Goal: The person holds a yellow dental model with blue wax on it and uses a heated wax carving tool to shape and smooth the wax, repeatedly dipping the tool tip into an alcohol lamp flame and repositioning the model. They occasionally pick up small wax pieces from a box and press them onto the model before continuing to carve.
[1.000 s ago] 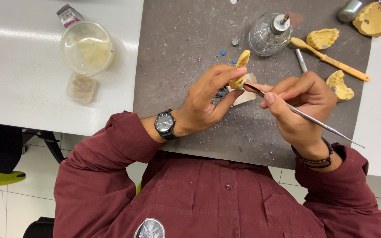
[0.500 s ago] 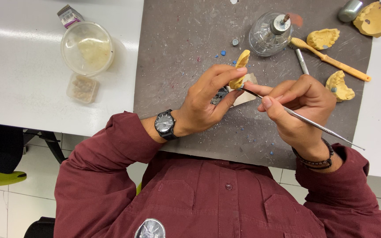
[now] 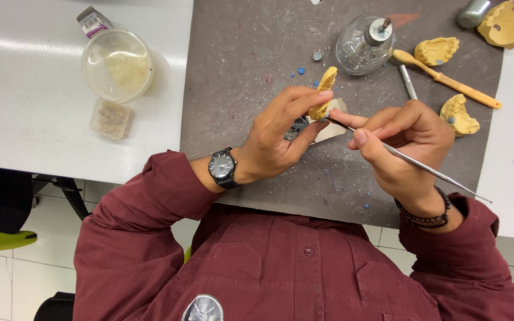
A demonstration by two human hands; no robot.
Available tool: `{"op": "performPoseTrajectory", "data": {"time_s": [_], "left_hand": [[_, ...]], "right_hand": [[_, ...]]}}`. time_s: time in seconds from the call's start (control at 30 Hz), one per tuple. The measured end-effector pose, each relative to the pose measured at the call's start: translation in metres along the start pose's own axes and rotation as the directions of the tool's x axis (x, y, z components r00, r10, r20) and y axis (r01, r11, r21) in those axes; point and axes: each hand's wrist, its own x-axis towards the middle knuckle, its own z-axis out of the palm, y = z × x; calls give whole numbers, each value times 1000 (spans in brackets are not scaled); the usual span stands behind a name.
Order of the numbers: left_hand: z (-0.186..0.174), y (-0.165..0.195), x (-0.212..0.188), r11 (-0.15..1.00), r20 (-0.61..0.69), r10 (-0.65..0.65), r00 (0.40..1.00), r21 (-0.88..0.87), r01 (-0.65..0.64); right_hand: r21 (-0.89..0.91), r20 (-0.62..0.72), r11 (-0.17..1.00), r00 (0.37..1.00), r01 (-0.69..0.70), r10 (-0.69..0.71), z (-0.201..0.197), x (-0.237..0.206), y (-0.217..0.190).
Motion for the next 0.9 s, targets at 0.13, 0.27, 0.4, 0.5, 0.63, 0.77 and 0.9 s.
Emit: {"op": "performPoseTrajectory", "data": {"time_s": [0.13,0.27,0.4,0.5,0.63,0.77,0.9], "left_hand": [[0,-1,0,1000,5,9,1000,2,-9],[0,-1,-1,1000,8,5,1000,9,-5],[0,-1,0,1000,7,5,1000,12,-5],[0,-1,0,1000,7,6,1000,10,-7],[0,-1,0,1000,8,10,1000,5,-10],[0,0,0,1000,5,11,1000,5,-11],[0,0,0,1000,12,7,1000,9,-7]], "right_hand": [[-17,-22,1000,1000,-15,15,0,-2,0],[-30,-46,999,998,-33,32,-1,-3,1],[-29,-53,999,998,-43,41,-1,-4,1],[-51,-53,997,997,-53,50,-3,-5,2],[-14,-45,999,998,-41,41,-3,-4,2],[22,-40,999,999,-35,36,-2,-4,1],[9,-44,999,998,-40,41,-2,-4,1]]}}
